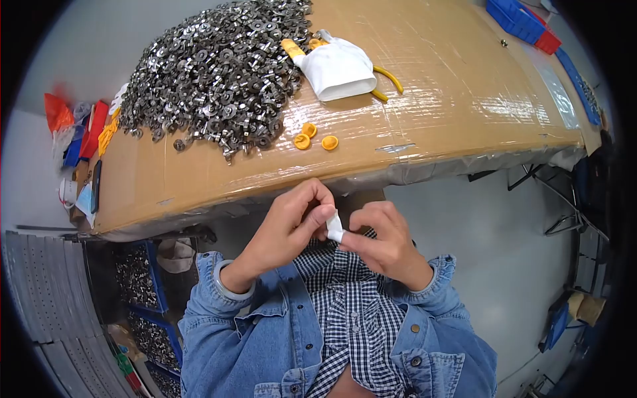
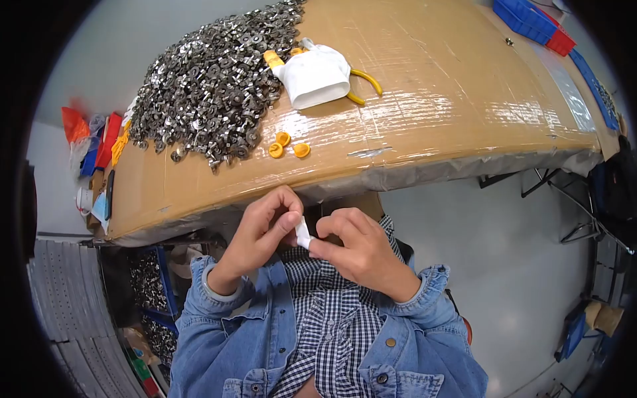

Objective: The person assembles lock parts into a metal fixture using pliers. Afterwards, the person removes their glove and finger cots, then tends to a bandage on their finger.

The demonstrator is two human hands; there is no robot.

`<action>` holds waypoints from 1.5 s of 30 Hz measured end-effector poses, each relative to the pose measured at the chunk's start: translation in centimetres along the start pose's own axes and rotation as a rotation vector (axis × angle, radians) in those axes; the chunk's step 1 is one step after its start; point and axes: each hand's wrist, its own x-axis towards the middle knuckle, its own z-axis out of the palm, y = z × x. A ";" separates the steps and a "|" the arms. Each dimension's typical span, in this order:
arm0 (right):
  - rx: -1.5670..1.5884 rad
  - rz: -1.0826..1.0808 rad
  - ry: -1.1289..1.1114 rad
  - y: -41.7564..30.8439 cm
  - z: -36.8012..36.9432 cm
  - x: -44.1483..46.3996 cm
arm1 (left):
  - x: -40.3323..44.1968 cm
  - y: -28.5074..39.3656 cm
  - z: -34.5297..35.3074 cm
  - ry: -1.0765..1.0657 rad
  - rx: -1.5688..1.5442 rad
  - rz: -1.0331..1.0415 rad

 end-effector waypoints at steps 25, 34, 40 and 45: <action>0.693 0.332 0.002 0.1 0.3 0.4 | -2.3 -4.1 3.0 0.310 0.210 0.352; -0.429 0.159 -0.367 -2.2 0.2 0.2 | -3.2 -0.8 1.7 0.196 -0.529 -0.016; -0.273 0.220 -0.760 -1.3 1.2 -1.9 | -4.2 -0.3 0.4 0.363 -0.458 0.117; 0.843 0.454 -0.260 -0.4 0.6 0.7 | -4.3 -1.5 1.8 0.297 -0.277 0.056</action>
